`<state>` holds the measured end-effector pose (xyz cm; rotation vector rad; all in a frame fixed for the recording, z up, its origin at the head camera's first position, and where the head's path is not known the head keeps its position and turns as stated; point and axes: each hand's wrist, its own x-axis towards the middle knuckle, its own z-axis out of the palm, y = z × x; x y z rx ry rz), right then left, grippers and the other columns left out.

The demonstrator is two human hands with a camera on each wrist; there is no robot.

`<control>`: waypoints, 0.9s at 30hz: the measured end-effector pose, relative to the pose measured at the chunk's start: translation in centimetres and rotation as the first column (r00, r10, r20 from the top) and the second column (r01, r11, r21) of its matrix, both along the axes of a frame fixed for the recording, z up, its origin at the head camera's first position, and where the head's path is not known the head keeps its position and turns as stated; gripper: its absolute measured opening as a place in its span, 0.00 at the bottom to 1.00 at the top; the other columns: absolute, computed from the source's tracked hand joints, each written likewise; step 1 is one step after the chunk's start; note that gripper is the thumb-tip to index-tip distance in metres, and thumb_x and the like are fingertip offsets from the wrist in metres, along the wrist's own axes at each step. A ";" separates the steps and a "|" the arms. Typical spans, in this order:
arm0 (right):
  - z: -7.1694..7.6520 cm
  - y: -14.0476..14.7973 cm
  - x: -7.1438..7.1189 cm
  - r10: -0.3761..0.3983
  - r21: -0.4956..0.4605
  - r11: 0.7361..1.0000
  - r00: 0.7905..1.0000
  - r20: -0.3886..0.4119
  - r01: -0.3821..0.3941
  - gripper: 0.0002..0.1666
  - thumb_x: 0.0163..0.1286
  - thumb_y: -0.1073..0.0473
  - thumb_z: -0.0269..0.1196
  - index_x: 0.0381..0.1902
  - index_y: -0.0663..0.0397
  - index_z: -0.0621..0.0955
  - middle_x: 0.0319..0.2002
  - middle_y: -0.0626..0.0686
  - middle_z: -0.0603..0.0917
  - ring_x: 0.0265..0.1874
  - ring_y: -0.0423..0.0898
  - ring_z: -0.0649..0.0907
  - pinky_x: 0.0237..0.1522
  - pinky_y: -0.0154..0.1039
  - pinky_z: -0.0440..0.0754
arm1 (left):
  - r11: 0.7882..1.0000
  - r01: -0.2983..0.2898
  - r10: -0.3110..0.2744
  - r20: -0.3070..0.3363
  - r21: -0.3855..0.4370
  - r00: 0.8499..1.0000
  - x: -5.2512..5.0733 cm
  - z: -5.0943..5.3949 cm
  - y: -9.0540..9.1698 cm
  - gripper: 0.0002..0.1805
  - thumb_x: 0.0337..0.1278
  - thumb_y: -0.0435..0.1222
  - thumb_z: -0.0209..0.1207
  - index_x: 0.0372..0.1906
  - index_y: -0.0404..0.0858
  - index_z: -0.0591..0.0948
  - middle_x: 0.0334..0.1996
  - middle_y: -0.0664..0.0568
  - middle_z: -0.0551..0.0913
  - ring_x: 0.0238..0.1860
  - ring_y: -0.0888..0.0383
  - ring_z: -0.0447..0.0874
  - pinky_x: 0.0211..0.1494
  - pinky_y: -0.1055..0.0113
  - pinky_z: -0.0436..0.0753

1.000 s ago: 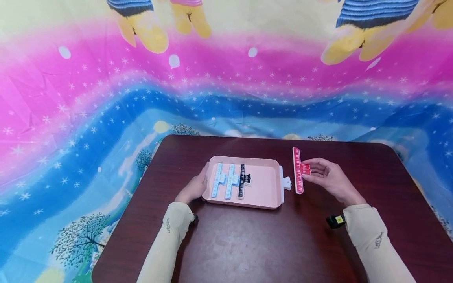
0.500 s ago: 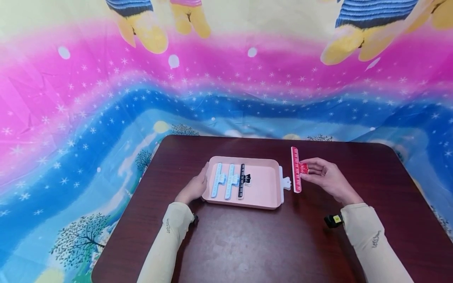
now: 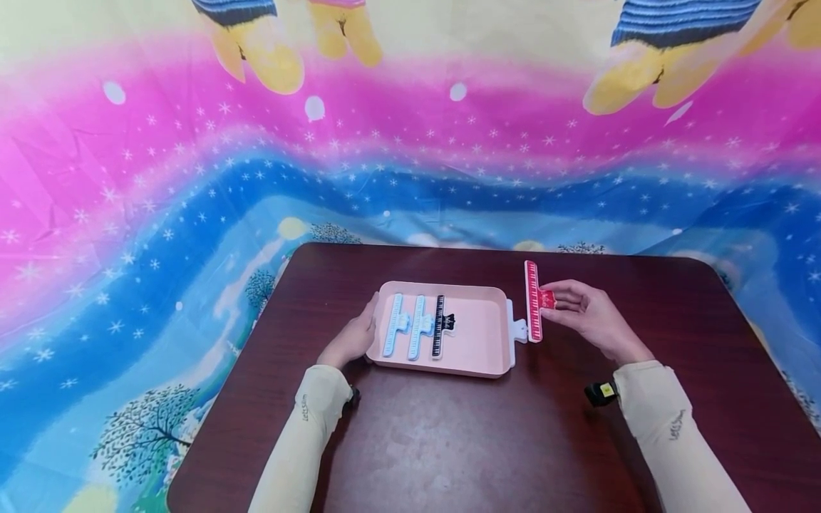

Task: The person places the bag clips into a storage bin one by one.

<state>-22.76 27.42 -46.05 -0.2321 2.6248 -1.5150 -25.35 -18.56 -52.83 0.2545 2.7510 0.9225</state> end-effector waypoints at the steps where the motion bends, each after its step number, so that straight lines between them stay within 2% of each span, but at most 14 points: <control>1: 0.0 -0.1 -0.1 0.003 0.000 1.000 1.000 0.003 -0.003 0.36 0.68 0.46 0.72 0.69 0.52 0.76 0.62 0.62 0.83 0.58 0.51 0.83 0.49 0.25 0.83 | 1.000 -0.001 0.001 0.002 -0.001 1.000 0.0 0.0 0.0 0.33 0.85 0.39 0.34 0.86 0.42 0.43 0.82 0.39 0.57 0.77 0.44 0.66 0.81 0.48 0.62; 4: 0.1 -0.5 -0.3 0.008 -0.001 1.000 1.000 0.001 -0.008 0.35 0.68 0.46 0.72 0.68 0.52 0.77 0.62 0.62 0.83 0.58 0.53 0.83 0.48 0.25 0.83 | 1.000 -0.006 0.006 0.012 -0.001 1.000 0.0 0.0 -0.1 0.33 0.85 0.40 0.34 0.86 0.44 0.42 0.82 0.40 0.56 0.77 0.45 0.66 0.81 0.48 0.62; 9: 0.0 -1.3 -0.7 0.024 -0.049 0.998 1.000 -0.016 -0.025 0.33 0.68 0.50 0.73 0.67 0.56 0.78 0.60 0.64 0.84 0.52 0.40 0.84 0.48 0.26 0.84 | 1.000 -0.011 0.011 0.019 -0.008 1.000 0.0 0.2 -0.2 0.33 0.85 0.40 0.34 0.86 0.45 0.41 0.80 0.38 0.60 0.73 0.44 0.71 0.79 0.48 0.65; 13: -0.2 -2.1 -1.0 0.037 -0.083 0.996 0.999 -0.013 -0.038 0.31 0.68 0.52 0.73 0.65 0.57 0.79 0.58 0.64 0.84 0.49 0.34 0.84 0.48 0.26 0.84 | 0.999 -0.011 0.011 0.006 -0.043 1.000 0.1 0.2 -0.3 0.33 0.84 0.38 0.34 0.86 0.43 0.42 0.80 0.37 0.60 0.75 0.42 0.68 0.80 0.48 0.64; 22: -0.6 -3.2 -1.6 0.039 -0.064 0.997 0.999 -0.013 -0.040 0.31 0.68 0.52 0.73 0.64 0.57 0.79 0.57 0.64 0.85 0.47 0.34 0.85 0.48 0.26 0.84 | 1.000 -0.014 0.014 0.014 -0.026 1.000 -0.2 0.2 0.2 0.33 0.85 0.41 0.34 0.86 0.45 0.42 0.83 0.43 0.55 0.78 0.45 0.64 0.81 0.49 0.62; 27: -1.3 -4.2 -1.9 0.063 -0.059 0.996 0.998 0.010 -0.062 0.30 0.67 0.53 0.74 0.64 0.57 0.80 0.57 0.63 0.86 0.51 0.43 0.86 0.48 0.27 0.84 | 0.999 -0.024 0.025 0.029 -0.034 0.999 -0.1 0.2 0.3 0.33 0.85 0.41 0.34 0.86 0.45 0.42 0.83 0.43 0.55 0.79 0.45 0.63 0.81 0.49 0.61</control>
